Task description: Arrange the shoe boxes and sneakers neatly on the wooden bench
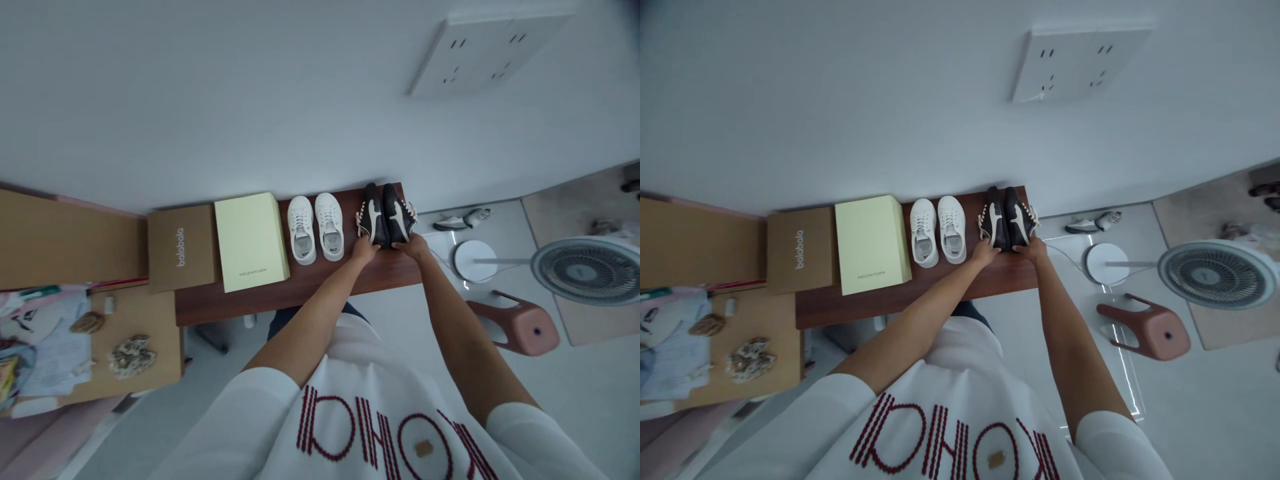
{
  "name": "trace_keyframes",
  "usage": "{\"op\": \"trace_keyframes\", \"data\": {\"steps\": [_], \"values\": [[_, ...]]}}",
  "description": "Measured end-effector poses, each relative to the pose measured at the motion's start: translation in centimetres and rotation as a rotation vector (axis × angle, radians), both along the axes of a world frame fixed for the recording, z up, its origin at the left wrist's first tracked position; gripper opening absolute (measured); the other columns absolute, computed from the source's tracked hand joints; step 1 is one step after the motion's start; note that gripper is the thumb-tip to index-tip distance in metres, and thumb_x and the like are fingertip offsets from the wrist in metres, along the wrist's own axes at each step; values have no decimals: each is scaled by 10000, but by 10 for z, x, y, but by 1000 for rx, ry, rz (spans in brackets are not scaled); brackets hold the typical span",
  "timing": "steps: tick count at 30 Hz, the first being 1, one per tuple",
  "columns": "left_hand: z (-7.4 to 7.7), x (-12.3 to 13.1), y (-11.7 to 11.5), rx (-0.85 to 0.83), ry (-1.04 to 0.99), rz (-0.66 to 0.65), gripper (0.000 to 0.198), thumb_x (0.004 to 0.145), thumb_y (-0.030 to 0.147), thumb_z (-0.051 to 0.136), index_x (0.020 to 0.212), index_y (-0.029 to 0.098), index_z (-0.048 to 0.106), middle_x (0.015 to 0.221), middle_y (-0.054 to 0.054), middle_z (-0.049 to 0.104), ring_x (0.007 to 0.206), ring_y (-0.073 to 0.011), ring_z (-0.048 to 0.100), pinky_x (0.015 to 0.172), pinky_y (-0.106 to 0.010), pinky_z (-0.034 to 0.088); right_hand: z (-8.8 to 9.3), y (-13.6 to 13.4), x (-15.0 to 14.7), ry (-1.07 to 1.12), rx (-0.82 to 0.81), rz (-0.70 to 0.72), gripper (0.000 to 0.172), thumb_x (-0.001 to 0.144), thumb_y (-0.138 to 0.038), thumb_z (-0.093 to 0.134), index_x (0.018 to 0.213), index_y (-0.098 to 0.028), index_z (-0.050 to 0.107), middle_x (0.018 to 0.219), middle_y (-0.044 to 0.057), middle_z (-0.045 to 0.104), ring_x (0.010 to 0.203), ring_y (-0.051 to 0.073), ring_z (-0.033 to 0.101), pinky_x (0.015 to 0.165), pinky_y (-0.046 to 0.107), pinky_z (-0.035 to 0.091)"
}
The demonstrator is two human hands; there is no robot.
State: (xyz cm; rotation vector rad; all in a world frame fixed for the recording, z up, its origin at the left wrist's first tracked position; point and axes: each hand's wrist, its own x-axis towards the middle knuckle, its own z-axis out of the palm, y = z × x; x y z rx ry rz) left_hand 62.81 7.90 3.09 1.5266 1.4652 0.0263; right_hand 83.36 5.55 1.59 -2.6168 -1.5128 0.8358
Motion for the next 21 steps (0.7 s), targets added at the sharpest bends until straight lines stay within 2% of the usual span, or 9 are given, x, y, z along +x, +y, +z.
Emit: {"op": "trace_keyframes", "data": {"steps": [3,6,10,13,17,21], "values": [[4,-6,1,80,28,-73,336,972,322,678,1261,154,643,1259,-152,744,1205,-262,695,969,-313,499,0,-1,-5,8,2,29,512,757,-472,855,1150,-170,730,1036,101,793,987,296,734,807,352,552],[13,-14,-2,185,106,-187,304,998,322,631,1274,195,648,1192,-118,770,1199,-275,700,1029,-367,468,6,-6,-13,5,84,142,393,836,-515,783,1042,-182,751,1020,105,785,958,277,717,801,336,522],[26,-16,-7,306,195,-331,296,1024,285,561,1276,166,659,1108,-138,783,1148,-283,718,1093,-415,428,18,-13,-31,-160,107,313,398,896,-556,718,973,-166,747,924,137,763,930,296,685,814,352,462],[32,-13,-9,338,218,-402,312,1033,263,524,1278,125,660,1086,-171,777,1129,-284,722,1076,-409,445,27,-16,-47,-286,110,412,356,935,-507,685,980,-157,737,946,165,752,961,310,655,846,369,417],[36,-9,-7,311,253,-443,317,1029,206,496,1289,122,657,1087,-173,774,1125,-275,720,1026,-388,483,31,-13,-60,-344,86,453,252,977,-384,635,1022,-152,721,1057,182,754,1042,313,624,868,374,383],[38,-6,-1,315,282,-449,352,1025,140,433,1289,112,664,1115,-175,772,1143,-279,713,1013,-381,486,29,-6,-64,-350,39,432,257,992,-339,597,1099,-137,714,1090,185,754,1083,310,609,893,375,370]]}}
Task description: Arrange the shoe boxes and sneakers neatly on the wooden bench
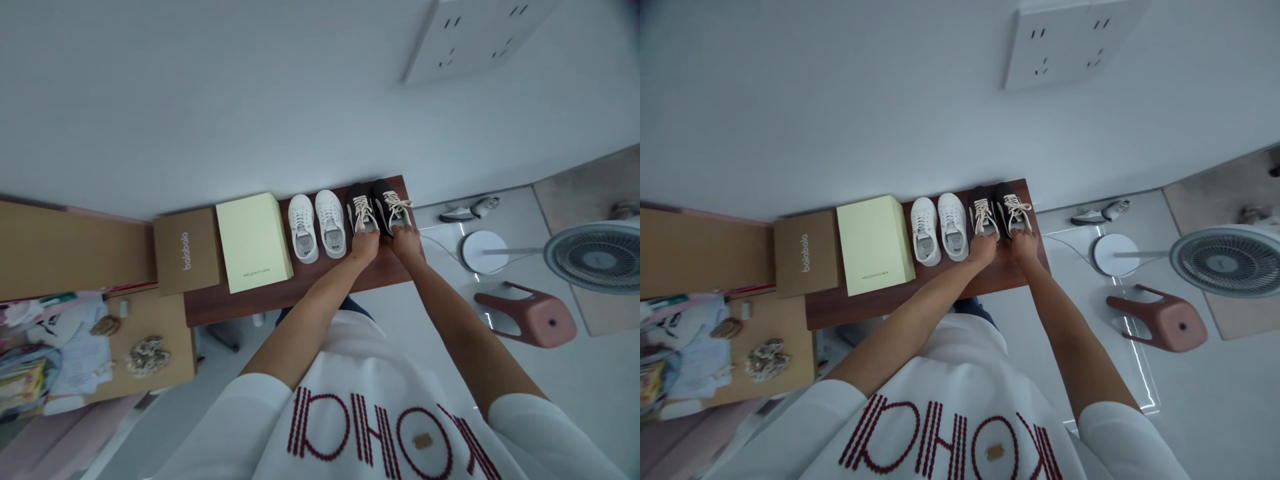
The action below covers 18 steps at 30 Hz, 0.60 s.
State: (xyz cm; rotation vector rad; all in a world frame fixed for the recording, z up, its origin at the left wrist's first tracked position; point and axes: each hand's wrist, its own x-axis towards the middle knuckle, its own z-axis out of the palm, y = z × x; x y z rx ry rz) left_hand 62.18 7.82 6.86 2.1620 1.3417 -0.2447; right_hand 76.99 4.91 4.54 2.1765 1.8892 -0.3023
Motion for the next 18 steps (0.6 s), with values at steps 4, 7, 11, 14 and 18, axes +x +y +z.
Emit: {"op": "trace_keyframes", "data": {"steps": [4,7,11,14,18], "values": [[-2,3,5,-13,3,3,369,1023,138,416,1292,116,667,1142,-168,768,1173,-277,699,1018,-367,471,-1,6,-2,-5,-19,-28,306,1015,-340,550,1136,-109,709,1122,220,745,1104,316,600,920,387,363],[-6,6,7,-47,2,42,372,1027,151,415,1295,141,674,1145,-153,770,1186,-269,694,1028,-360,466,-2,10,-5,13,-18,-44,287,1016,-285,523,1134,-101,709,1143,232,746,1136,324,592,933,395,360],[-11,11,6,-69,-49,113,366,1029,153,433,1292,137,688,1162,-168,769,1202,-286,691,1052,-375,456,-5,16,-10,37,1,-93,282,1003,-194,478,1112,-103,722,1135,234,754,1139,331,608,926,405,368],[-16,15,7,-70,-82,138,372,1031,125,417,1274,109,699,1174,-195,761,1200,-303,694,1071,-392,438,-8,18,-12,61,5,-101,333,994,-119,419,1109,-114,730,1140,222,759,1144,328,619,934,416,379],[-24,20,8,-85,-114,150,383,1033,102,385,1228,82,713,1173,-217,755,1211,-313,689,1098,-404,421,-12,17,-13,78,-4,-112,361,984,-102,401,1121,-107,735,1149,238,754,1159,339,617,946,438,393]]}}
